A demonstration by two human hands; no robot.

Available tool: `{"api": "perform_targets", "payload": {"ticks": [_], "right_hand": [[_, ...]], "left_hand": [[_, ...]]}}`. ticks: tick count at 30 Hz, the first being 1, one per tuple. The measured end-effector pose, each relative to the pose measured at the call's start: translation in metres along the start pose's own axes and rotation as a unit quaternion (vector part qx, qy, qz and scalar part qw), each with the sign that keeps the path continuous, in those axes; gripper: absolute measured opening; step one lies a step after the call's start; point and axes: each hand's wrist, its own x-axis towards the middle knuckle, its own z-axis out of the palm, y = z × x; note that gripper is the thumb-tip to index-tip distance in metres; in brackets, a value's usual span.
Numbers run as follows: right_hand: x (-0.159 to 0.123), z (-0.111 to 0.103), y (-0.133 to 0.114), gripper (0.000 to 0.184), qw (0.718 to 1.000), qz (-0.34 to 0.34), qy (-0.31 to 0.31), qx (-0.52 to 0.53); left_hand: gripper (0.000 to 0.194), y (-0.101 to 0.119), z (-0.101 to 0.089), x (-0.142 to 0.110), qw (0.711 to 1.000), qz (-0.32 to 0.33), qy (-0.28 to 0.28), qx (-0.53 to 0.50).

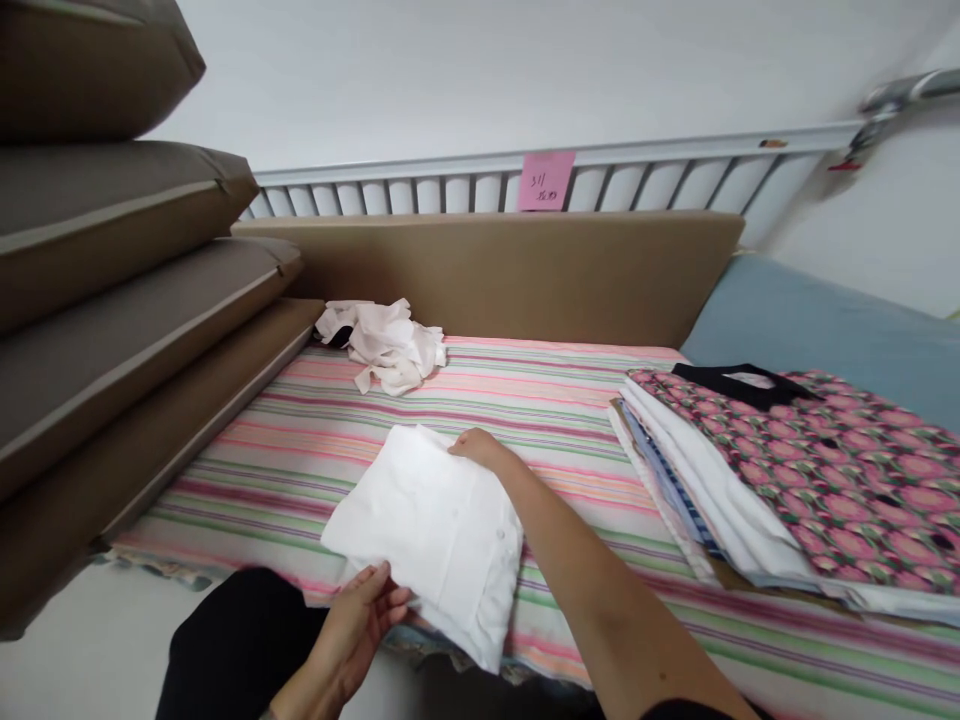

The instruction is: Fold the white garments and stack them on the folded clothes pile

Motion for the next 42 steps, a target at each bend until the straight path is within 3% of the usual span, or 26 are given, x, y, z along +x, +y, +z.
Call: {"api": "perform_targets", "payload": {"ticks": [3,8,12,15,19,24,28,31,33,35,38,40,42], "right_hand": [[-0.003,0.0,-0.004,0.016,0.999,-0.008,0.034,-0.015],[-0.014,0.016,-0.002,0.024,0.987,-0.01,0.134,-0.087],[-0.018,0.029,-0.001,0.019,0.984,-0.012,0.132,-0.119],[-0.013,0.027,-0.005,0.023,0.985,-0.001,0.131,-0.116],[-0.005,0.027,-0.011,0.027,0.986,-0.001,0.125,-0.109],[0.001,0.042,-0.014,0.015,0.984,-0.023,0.131,-0.119],[-0.002,0.026,-0.009,0.019,0.983,-0.049,0.142,-0.107],[-0.032,0.001,0.011,0.03,0.973,-0.099,0.178,-0.105],[-0.07,-0.007,0.032,0.033,0.959,-0.153,0.203,-0.121],[-0.117,-0.003,0.055,0.04,0.944,-0.22,0.196,-0.15],[-0.176,0.018,0.081,0.064,0.925,-0.307,0.128,-0.186],[-0.195,0.033,0.089,0.077,0.914,-0.34,0.095,-0.201],[-0.195,0.042,0.09,0.08,0.907,-0.351,0.092,-0.212]], "left_hand": [[0.02,-0.001,-0.004,0.005,0.999,0.032,0.001,0.037],[0.031,-0.004,-0.02,0.018,0.978,0.104,0.021,0.178],[0.031,0.0,-0.023,0.023,0.973,0.063,0.041,0.217],[0.034,0.013,-0.022,0.02,0.98,0.056,0.032,0.186],[0.038,0.025,-0.03,0.023,0.986,0.063,0.053,0.146],[0.038,0.018,-0.045,0.04,0.97,0.091,0.074,0.215],[0.043,0.015,-0.049,0.046,0.966,0.06,0.084,0.237],[0.045,0.022,-0.062,0.041,0.953,0.077,0.085,0.28],[0.042,0.029,-0.077,0.037,0.912,0.176,0.094,0.358],[0.038,0.033,-0.091,0.036,0.823,0.336,0.103,0.447],[0.044,0.03,-0.095,0.032,0.614,0.53,0.062,0.582],[0.061,0.023,-0.086,0.026,0.477,0.571,0.015,0.668],[0.077,0.015,-0.076,0.019,0.375,0.573,-0.009,0.729]]}}
